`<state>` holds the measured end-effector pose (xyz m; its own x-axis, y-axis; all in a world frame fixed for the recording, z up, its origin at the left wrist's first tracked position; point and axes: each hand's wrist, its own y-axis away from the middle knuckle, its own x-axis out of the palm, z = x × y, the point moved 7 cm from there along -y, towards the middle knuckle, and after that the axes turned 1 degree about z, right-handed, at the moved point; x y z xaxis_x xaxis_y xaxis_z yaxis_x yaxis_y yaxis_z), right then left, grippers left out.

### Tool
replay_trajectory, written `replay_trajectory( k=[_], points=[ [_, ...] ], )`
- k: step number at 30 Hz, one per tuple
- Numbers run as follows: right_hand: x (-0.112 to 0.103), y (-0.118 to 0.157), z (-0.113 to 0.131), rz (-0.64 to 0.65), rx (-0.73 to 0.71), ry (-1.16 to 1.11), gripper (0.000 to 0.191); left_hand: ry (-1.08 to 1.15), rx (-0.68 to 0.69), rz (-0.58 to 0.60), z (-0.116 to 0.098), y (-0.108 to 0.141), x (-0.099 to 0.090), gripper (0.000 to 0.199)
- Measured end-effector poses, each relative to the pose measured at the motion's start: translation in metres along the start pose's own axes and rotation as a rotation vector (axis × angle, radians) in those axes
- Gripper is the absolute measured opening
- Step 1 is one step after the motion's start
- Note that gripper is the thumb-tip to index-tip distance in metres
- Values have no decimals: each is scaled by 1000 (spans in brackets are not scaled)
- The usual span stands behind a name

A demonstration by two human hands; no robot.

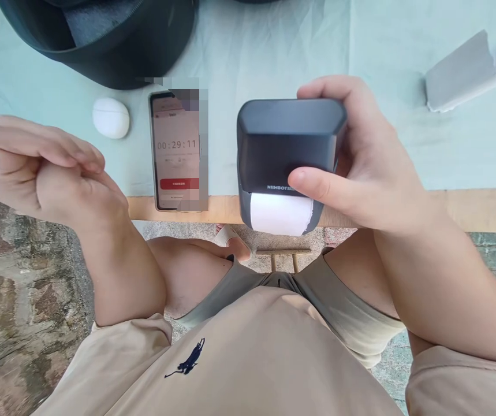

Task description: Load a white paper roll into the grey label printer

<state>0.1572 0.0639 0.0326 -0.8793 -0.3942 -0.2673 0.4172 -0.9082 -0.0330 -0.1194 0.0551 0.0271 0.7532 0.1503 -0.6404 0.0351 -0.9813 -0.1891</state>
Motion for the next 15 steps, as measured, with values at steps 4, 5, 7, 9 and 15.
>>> replay_trajectory(
  k=[4, 5, 7, 9, 15],
  points=[
    [-1, 1, -2, 0, 14, -16, 58, 16, 0, -43, -7, 10, 4, 67],
    [-1, 1, -2, 0, 16, -18, 58, 19, 4, -74, -6, 9, 1, 68],
    [-1, 2, -2, 0, 17, -24, 58, 16, 25, -200, -2, 4, -11, 64],
    [-2, 3, -2, -3, 18, -29, 58, 6, 88, -411, 1, 0, -30, 56],
    [-2, 2, -1, 5, 20, -18, 58, 204, 486, -103, -18, -6, -14, 34]
  ],
)
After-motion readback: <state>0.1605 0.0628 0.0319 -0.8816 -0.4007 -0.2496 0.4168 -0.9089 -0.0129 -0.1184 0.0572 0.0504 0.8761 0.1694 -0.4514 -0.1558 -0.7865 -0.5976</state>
